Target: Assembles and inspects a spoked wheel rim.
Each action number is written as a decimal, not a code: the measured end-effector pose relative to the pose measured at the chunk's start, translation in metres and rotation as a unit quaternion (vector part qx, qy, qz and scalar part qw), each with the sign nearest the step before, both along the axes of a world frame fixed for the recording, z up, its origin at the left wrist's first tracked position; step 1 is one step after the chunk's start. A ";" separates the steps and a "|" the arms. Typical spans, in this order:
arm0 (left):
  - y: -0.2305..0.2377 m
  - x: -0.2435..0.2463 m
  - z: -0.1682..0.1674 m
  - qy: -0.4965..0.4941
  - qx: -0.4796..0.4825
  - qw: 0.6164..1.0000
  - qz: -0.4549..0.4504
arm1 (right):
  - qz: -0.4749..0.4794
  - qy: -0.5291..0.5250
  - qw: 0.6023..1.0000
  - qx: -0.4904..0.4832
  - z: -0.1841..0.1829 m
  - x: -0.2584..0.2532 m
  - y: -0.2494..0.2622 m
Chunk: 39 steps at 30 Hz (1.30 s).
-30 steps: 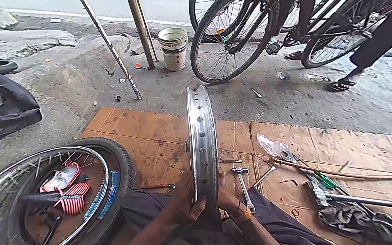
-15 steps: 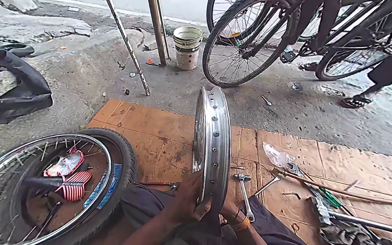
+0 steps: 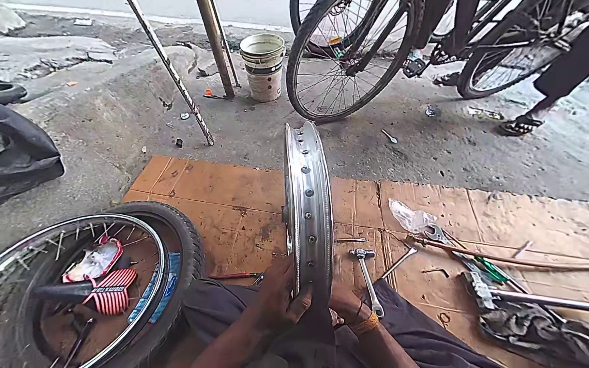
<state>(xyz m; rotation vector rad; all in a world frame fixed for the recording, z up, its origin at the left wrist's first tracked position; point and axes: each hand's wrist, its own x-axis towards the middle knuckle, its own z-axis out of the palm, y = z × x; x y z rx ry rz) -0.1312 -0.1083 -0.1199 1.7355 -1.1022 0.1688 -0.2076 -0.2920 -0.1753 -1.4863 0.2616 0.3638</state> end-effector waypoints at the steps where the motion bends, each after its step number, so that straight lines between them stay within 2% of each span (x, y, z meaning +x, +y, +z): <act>1: 0.001 0.000 0.000 -0.004 0.000 1.000 0.001 | 0.004 -0.001 1.000 -0.001 -0.002 0.001 -0.001; 6: 0.027 0.006 -0.004 0.040 -0.024 0.999 -0.012 | 0.037 0.030 0.997 -0.053 -0.023 0.005 0.013; 10: 0.052 0.014 0.005 0.118 -0.082 0.987 0.074 | 0.050 -0.003 0.998 -0.031 -0.047 0.006 0.026; 13: 0.057 0.036 0.041 0.063 -0.085 0.991 0.076 | 0.042 -0.005 0.998 -0.037 -0.055 0.004 0.030; 15: 0.053 0.043 0.059 -0.009 -0.032 0.995 0.089 | 0.024 0.012 0.998 -0.052 -0.065 0.003 0.028; 18: 0.044 0.043 0.061 -0.110 0.071 0.981 0.142 | -0.011 0.018 0.994 -0.109 -0.090 0.005 0.019; 22: 0.039 0.048 0.065 -0.120 0.087 0.980 0.130 | -0.036 0.036 0.976 -0.210 -0.118 0.001 0.007; 27: 0.030 0.044 0.078 -0.089 0.102 0.983 0.126 | -0.033 0.033 0.972 -0.231 -0.118 -0.001 0.007; 31: 0.016 0.030 0.083 -0.005 0.086 0.984 0.156 | -0.022 0.031 0.970 -0.241 -0.117 0.000 0.007; 33: 0.014 0.029 0.084 0.074 0.051 0.987 0.130 | -0.020 0.032 0.970 -0.240 -0.116 -0.002 0.006; 36: 0.019 0.040 0.077 0.175 -0.018 0.984 0.028 | -0.021 0.027 0.969 -0.246 -0.114 -0.006 0.005; 39: 0.020 0.044 0.062 0.136 -0.026 0.990 0.031 | -0.019 0.019 0.967 -0.254 -0.116 -0.007 0.004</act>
